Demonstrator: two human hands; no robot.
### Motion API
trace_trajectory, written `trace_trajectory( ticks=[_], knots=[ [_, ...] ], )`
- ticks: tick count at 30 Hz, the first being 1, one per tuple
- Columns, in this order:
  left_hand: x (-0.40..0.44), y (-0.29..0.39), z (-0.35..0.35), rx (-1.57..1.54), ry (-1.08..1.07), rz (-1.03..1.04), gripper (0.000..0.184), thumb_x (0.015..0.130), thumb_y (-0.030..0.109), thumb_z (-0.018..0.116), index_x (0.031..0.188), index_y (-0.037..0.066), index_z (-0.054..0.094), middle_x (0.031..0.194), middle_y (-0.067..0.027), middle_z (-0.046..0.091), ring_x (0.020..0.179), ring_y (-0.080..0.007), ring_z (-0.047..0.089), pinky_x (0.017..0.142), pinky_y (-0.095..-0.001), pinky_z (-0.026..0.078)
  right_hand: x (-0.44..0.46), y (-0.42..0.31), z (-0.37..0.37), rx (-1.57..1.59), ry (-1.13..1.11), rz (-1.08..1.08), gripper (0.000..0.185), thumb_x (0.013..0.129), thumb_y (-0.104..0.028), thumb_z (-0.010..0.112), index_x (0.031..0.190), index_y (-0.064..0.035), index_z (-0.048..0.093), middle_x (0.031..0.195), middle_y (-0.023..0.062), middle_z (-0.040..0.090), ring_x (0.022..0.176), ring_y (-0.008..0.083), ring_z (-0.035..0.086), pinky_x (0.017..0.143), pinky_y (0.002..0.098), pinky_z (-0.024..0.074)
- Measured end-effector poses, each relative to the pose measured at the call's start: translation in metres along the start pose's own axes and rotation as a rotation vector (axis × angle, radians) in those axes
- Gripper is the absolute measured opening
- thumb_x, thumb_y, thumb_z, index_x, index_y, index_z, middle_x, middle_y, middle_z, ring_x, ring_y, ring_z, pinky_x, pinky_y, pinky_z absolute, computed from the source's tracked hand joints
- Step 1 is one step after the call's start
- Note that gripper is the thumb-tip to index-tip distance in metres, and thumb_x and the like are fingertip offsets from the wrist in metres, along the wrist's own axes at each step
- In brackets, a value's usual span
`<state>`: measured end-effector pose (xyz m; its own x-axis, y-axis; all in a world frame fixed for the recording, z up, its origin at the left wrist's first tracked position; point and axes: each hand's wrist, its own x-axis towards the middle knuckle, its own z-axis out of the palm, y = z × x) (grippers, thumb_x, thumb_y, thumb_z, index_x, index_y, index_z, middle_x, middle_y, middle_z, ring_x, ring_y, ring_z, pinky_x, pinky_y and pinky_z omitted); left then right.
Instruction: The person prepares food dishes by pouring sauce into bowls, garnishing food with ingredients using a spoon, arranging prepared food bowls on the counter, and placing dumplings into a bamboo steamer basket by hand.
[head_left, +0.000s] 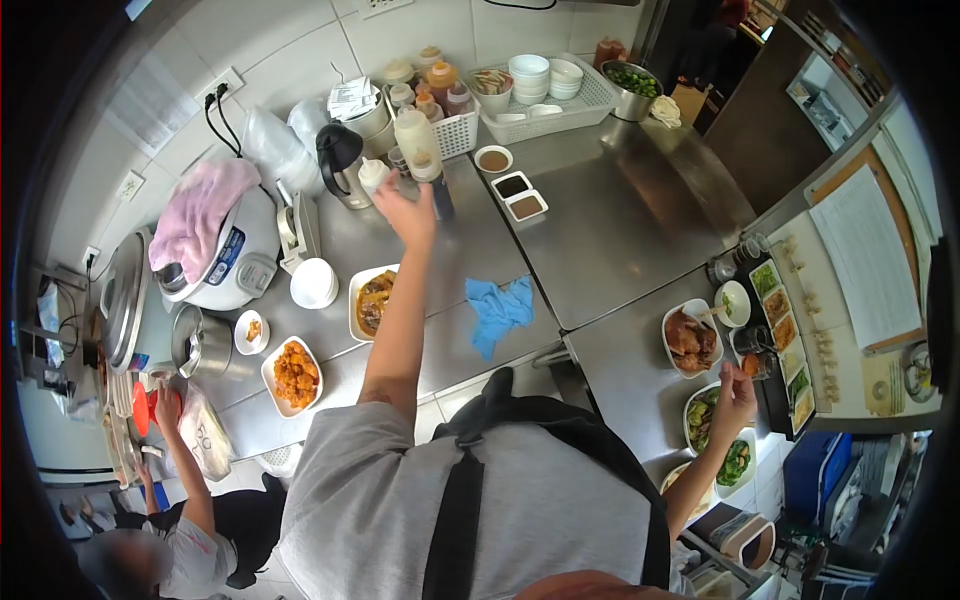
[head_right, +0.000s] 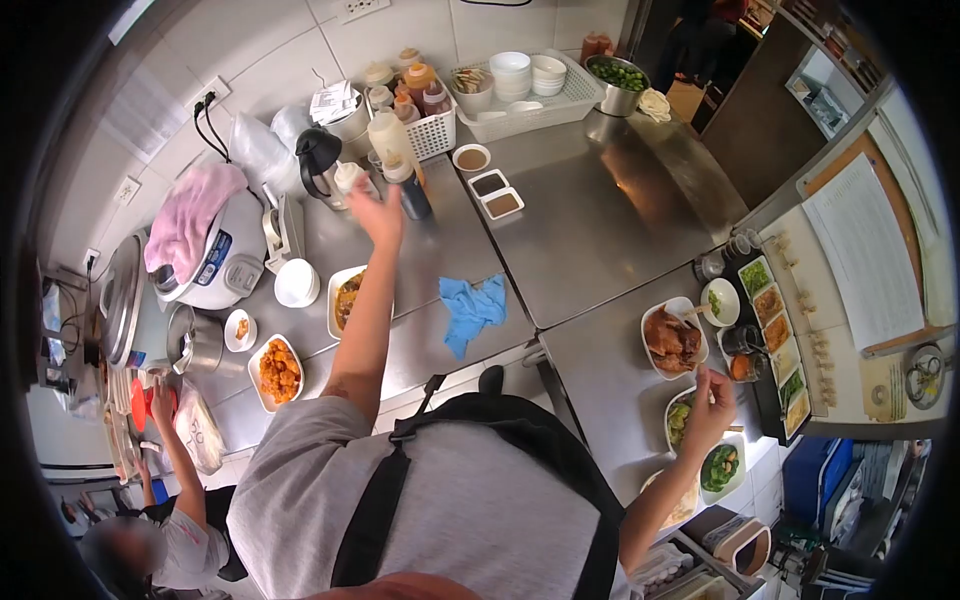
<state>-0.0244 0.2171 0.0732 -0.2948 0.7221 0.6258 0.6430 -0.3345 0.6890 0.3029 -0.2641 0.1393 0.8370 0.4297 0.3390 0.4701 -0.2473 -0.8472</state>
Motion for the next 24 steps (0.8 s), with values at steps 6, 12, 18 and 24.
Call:
trace_trajectory(
  ticks=[6,12,18,24],
  knots=[
    [0.04,-0.071,0.002,0.076,0.028,-0.172,0.073,0.058,0.037,0.082,0.112,-0.003,0.052,0.109,-0.0218,0.056,0.101,-0.036,0.054,0.086,-0.0428,0.043,-0.014,-0.022,0.034,-0.181,-0.046,-0.008,0.017,0.084,-0.015,0.068,0.084,0.0019,0.065,0.074,0.0044,0.065,0.072,0.0088,0.057,0.069,0.0232,0.0446],
    [0.056,-0.052,-0.035,0.196,-0.032,0.064,0.069,0.052,0.045,0.086,0.095,-0.002,0.06,0.082,-0.0178,0.065,0.074,-0.0358,0.061,0.069,-0.0435,0.049,-0.029,-0.069,0.041,-0.213,-0.026,0.058,0.015,0.079,-0.012,0.071,0.082,0.002,0.067,0.074,0.007,0.067,0.069,0.0102,0.061,0.064,0.0236,0.0461],
    [-0.015,0.115,-0.106,-0.267,-0.474,0.269,0.055,0.06,0.016,0.085,0.103,-0.005,0.058,0.095,-0.0133,0.065,0.089,-0.0202,0.062,0.081,-0.0355,0.05,-0.055,-0.112,0.059,0.109,-0.274,-0.024,0.033,0.077,-0.022,0.073,0.106,-0.0102,0.063,0.092,0.0057,0.067,0.083,0.0181,0.065,0.067,0.0295,0.0517],
    [-0.172,0.245,-0.148,-1.036,-1.412,0.17,0.068,0.062,0.007,0.083,0.119,-0.005,0.049,0.11,-0.0121,0.06,0.095,-0.0198,0.06,0.085,-0.0324,0.049,-0.085,-0.11,0.058,0.069,-0.224,-0.382,0.078,0.071,-0.023,0.075,0.138,-0.0118,0.036,0.125,0.0146,0.051,0.113,0.0321,0.05,0.094,0.0396,0.0428]
  ],
)
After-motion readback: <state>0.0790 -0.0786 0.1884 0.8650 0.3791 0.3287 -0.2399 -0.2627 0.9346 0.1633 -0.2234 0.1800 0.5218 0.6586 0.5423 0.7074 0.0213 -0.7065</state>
